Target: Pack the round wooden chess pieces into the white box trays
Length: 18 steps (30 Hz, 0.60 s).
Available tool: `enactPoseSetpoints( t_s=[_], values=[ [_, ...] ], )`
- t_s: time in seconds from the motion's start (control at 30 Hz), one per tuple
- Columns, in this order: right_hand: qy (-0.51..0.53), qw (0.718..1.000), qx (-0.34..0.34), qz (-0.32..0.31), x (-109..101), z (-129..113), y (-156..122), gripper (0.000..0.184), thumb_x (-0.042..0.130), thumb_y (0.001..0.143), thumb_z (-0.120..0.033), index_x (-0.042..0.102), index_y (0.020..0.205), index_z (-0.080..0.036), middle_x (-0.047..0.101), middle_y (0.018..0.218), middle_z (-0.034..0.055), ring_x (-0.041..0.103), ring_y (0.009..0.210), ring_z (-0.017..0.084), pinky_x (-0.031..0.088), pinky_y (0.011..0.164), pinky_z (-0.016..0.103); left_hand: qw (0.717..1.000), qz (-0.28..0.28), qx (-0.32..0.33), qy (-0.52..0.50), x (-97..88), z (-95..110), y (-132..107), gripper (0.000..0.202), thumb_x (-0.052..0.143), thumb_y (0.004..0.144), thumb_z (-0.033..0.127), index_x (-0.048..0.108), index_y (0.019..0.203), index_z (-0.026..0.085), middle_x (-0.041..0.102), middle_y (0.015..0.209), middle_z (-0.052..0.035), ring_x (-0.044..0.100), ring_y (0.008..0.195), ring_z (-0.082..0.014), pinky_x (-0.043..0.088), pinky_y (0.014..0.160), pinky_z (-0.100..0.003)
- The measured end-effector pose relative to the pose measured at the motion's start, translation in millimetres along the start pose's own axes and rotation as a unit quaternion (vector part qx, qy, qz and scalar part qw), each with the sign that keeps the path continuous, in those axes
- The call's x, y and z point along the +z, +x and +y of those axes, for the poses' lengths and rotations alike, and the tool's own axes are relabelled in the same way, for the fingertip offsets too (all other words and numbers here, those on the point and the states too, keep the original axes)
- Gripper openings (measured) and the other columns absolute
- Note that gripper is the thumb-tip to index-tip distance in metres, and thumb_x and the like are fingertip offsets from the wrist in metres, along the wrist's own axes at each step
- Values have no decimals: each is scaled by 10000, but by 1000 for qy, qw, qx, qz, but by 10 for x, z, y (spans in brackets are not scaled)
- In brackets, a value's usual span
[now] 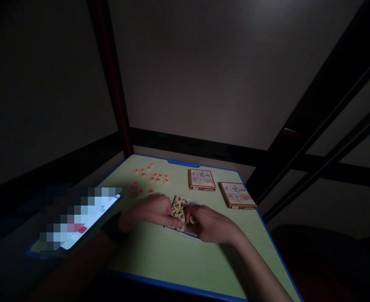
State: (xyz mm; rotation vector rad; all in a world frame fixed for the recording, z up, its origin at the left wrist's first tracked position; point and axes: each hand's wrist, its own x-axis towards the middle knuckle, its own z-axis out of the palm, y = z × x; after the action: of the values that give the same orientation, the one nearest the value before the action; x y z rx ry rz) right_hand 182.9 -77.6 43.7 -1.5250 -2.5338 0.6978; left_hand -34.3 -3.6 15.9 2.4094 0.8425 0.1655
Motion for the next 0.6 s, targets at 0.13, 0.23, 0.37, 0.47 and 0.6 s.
enactPoseSetpoints(
  t_s=[0.13, 0.23, 0.37, 0.47, 0.6],
  values=[
    [33, 999, -21, -11, 25, 51, 2, 303, 549, 749, -40, 644, 1003, -175, 653, 950, 57, 576, 843, 178, 427, 730, 265, 1000, -2, -3, -17, 36, -39, -7, 397, 714, 722, 566, 709, 700, 170, 519, 515, 39, 462, 539, -93, 271, 503, -227],
    [61, 998, -13, 3, 26, 74, 18, 294, 573, 769, -70, 616, 1038, -181, 643, 906, 34, 566, 795, 162, 412, 690, 254, 1000, -6, 2, -30, 39, -72, -8, 394, 712, 731, 560, 708, 711, 166, 526, 533, 39, 458, 544, -89, 280, 509, -225],
    [79, 997, -2, 20, -3, 67, 30, 148, 633, 840, -224, 581, 966, -165, 600, 762, -1, 510, 662, 137, 355, 586, 243, 998, -17, 25, -49, 25, -94, 3, 446, 683, 750, 599, 678, 679, 159, 467, 506, 52, 416, 512, -76, 265, 492, -221],
    [80, 996, -25, 31, -20, 45, 39, 177, 687, 838, -308, 613, 926, -174, 596, 736, -18, 497, 636, 125, 341, 579, 240, 998, -32, 22, -56, 10, -124, 15, 428, 667, 780, 564, 656, 652, 155, 449, 487, 57, 402, 490, -70, 254, 479, -219],
    [82, 996, -25, 33, 18, 7, 73, 227, 758, 782, -327, 665, 929, -182, 617, 731, -26, 515, 626, 119, 353, 581, 230, 992, -73, 33, -100, 0, -181, 24, 400, 601, 846, 493, 655, 634, 158, 549, 510, 32, 468, 494, -81, 284, 481, -217]
  ],
)
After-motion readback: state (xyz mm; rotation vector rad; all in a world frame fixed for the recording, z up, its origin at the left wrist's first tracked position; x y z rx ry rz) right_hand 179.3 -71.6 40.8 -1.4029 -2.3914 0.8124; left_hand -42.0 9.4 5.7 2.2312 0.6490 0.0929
